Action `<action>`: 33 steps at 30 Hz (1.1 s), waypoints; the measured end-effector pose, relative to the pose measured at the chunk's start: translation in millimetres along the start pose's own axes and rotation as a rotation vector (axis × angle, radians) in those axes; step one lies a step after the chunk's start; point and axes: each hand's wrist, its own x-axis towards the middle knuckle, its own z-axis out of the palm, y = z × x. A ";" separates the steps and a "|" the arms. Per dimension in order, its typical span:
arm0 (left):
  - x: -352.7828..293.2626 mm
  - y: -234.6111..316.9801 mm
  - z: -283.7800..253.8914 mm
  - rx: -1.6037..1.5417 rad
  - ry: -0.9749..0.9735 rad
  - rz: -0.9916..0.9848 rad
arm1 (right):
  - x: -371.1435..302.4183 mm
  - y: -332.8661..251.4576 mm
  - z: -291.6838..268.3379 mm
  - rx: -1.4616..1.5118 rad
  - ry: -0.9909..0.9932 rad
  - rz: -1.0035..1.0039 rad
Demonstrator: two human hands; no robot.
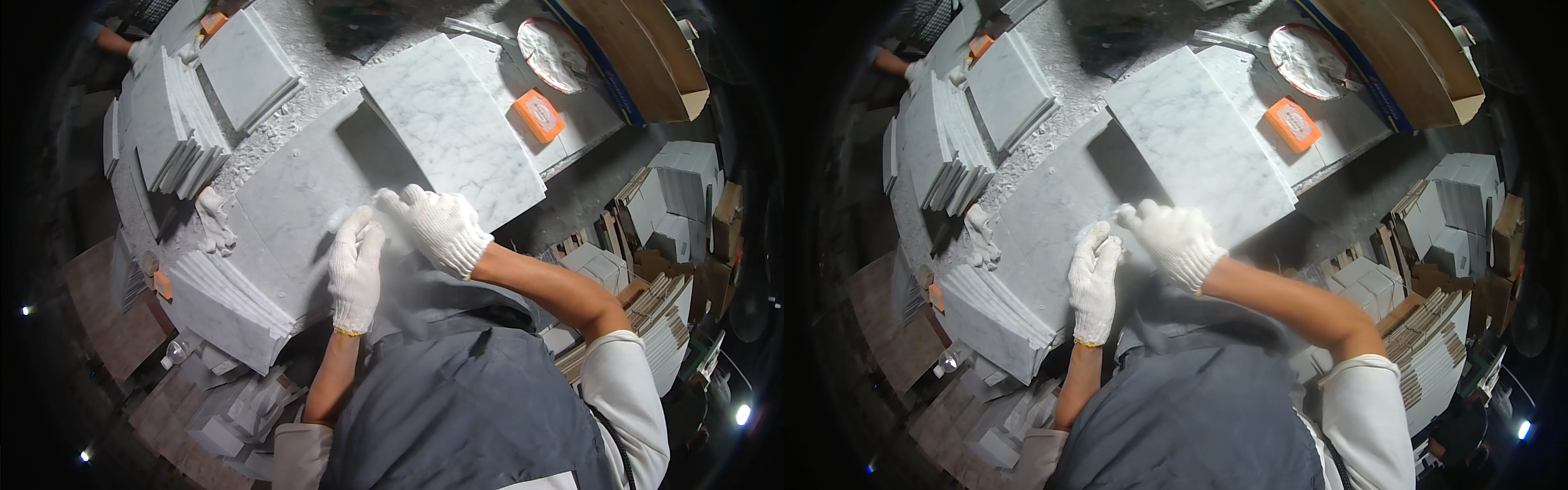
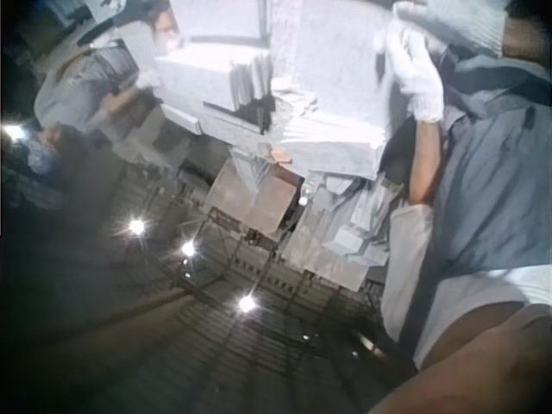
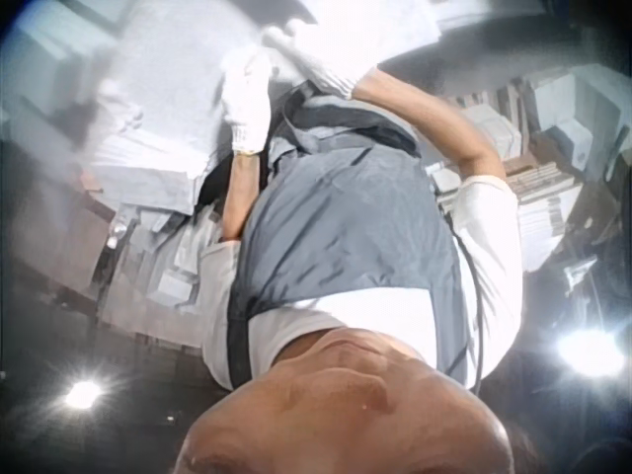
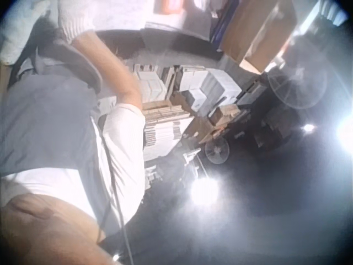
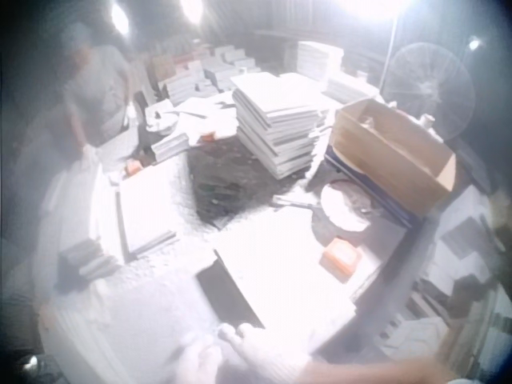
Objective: The person scrapes the surface of a white rectangular tile with a metal scraper, then places it on a stack. The person repeats this process with multiple tiles.
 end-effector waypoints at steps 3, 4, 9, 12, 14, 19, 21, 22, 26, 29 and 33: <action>11.0 -11.8 5.8 0.001 0.045 0.043 | 8.9 -6.7 6.2 0.084 0.127 0.076; 14.7 -14.7 8.4 0.061 0.048 0.019 | 7.5 -7.2 5.2 0.117 0.201 0.089; 12.8 -18.5 19.1 0.254 -0.015 0.010 | -23.3 14.7 -7.2 0.206 0.268 0.029; 5.2 -15.9 25.2 0.035 -0.040 -0.084 | -41.3 47.4 -8.5 0.098 0.564 0.112; 3.8 -14.3 30.2 0.007 -0.074 -0.133 | -55.4 65.0 -4.9 -0.181 0.564 0.240; 8.1 -10.4 47.6 -0.051 -0.182 -0.203 | -86.9 94.4 -4.8 -0.162 0.329 -0.137; 8.4 -7.2 53.1 -0.048 -0.203 -0.154 | -83.8 103.2 -11.1 -0.207 0.339 0.052; 8.0 -5.5 55.5 -0.038 -0.215 -0.145 | -82.3 102.2 -12.4 -0.158 0.451 0.186; 8.7 0.9 62.6 0.006 -0.215 -0.178 | -99.6 81.0 -12.9 -0.099 0.268 -0.108; 10.5 3.5 67.7 0.026 -0.193 -0.201 | -123.8 80.0 -13.9 -0.030 0.352 -0.305; 13.8 6.8 78.5 0.062 -0.171 -0.246 | -131.7 115.0 -22.0 0.388 0.644 -0.145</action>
